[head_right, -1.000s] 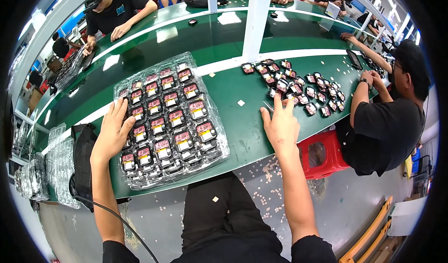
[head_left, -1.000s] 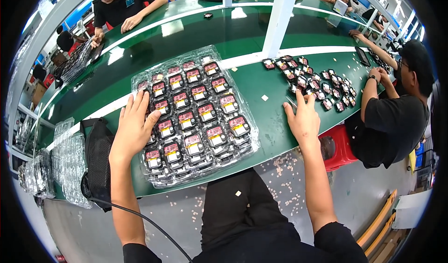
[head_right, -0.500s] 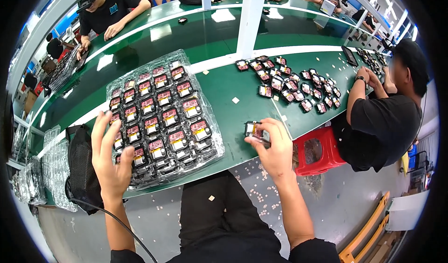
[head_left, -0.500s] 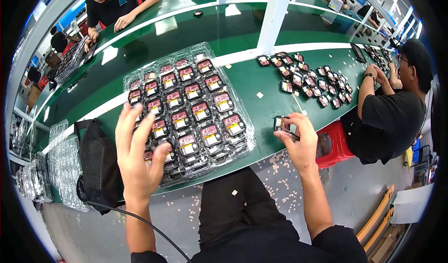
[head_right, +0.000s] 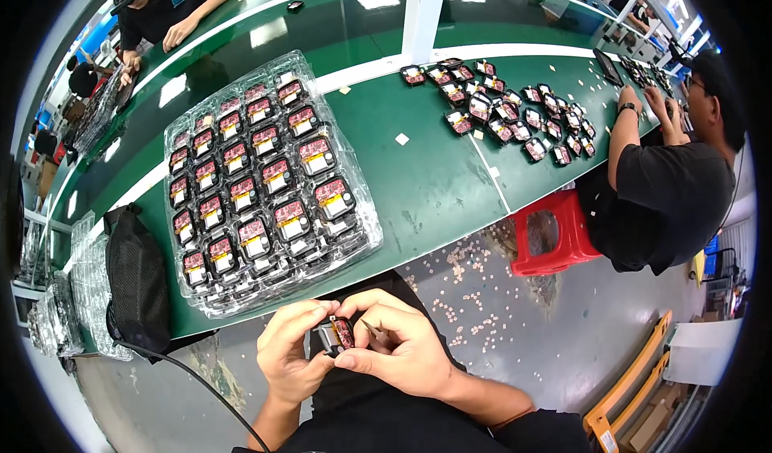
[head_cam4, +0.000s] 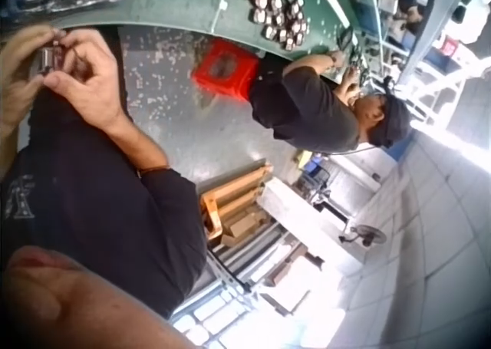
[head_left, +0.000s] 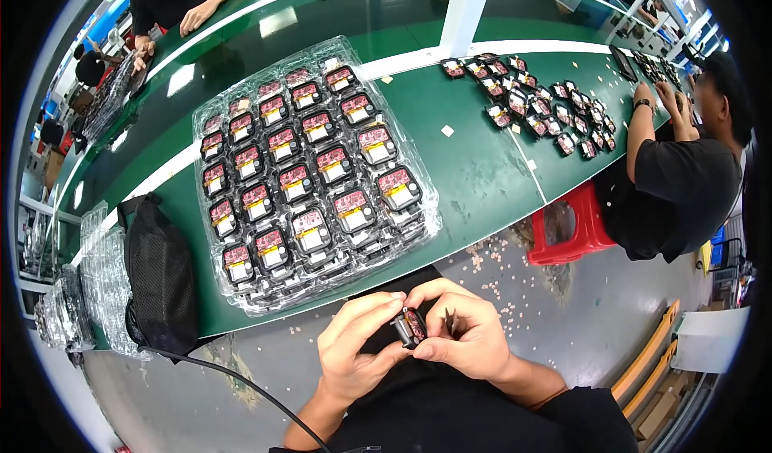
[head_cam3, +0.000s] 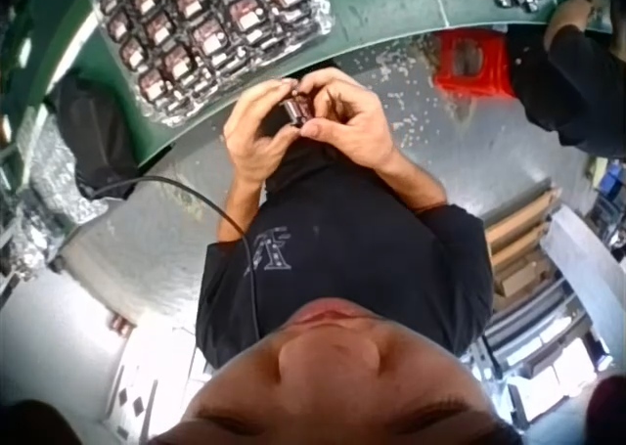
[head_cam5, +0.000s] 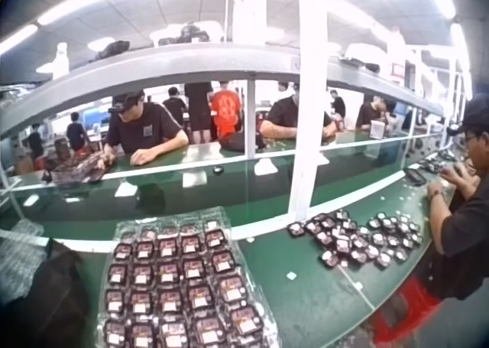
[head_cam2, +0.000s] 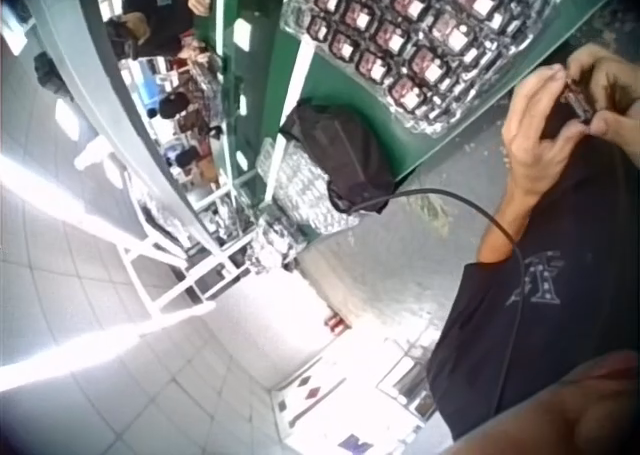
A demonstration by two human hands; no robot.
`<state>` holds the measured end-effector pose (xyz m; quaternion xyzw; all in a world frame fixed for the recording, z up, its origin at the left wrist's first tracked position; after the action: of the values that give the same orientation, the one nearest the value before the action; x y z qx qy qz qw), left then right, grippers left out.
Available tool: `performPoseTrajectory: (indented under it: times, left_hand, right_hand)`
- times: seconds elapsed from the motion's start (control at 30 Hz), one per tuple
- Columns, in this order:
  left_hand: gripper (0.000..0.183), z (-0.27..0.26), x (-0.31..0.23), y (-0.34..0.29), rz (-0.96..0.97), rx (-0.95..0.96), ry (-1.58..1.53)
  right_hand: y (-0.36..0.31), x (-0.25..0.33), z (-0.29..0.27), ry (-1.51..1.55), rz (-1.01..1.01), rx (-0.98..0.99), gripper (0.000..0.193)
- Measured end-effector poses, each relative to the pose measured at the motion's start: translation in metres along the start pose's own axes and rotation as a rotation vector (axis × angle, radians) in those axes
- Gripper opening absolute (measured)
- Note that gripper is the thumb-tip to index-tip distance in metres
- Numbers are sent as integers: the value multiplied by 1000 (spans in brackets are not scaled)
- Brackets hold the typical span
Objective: Assembling small electronic components by inserting small pieces into a plastic housing and placing them in a tray.
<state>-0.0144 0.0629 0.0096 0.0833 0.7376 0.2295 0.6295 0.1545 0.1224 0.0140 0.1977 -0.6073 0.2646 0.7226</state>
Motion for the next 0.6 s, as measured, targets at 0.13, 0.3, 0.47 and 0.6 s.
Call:
performPoseTrajectory:
  times: [0.13,0.3,0.47,0.6]
  left_hand:
    - [56,1,4,-16,-86,-29,-44]
    - [61,1,3,-31,-214,-197,-282]
    - [60,4,7,-38,-363,-379,-661]
    - [61,2,8,-38,-380,-411,-674]
  right_hand:
    - [-3,-4,11,38,5,-1,24]
    - [3,4,10,-34,-89,155,34]
    - [1,17,10,-553,-231,57,33]
    - [6,15,11,-791,-387,-58,38]
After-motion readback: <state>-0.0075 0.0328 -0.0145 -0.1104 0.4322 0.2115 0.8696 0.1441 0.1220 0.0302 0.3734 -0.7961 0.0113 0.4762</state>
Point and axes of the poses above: each hand's wrist, its own y-axis towards the middle knuckle, its own z-axis out of the palm, x = y × z, the point moved 3 cm from there along y, towards the middle knuckle, and after that the axes turned 6 degrees about -y, right-handed, at the moved point
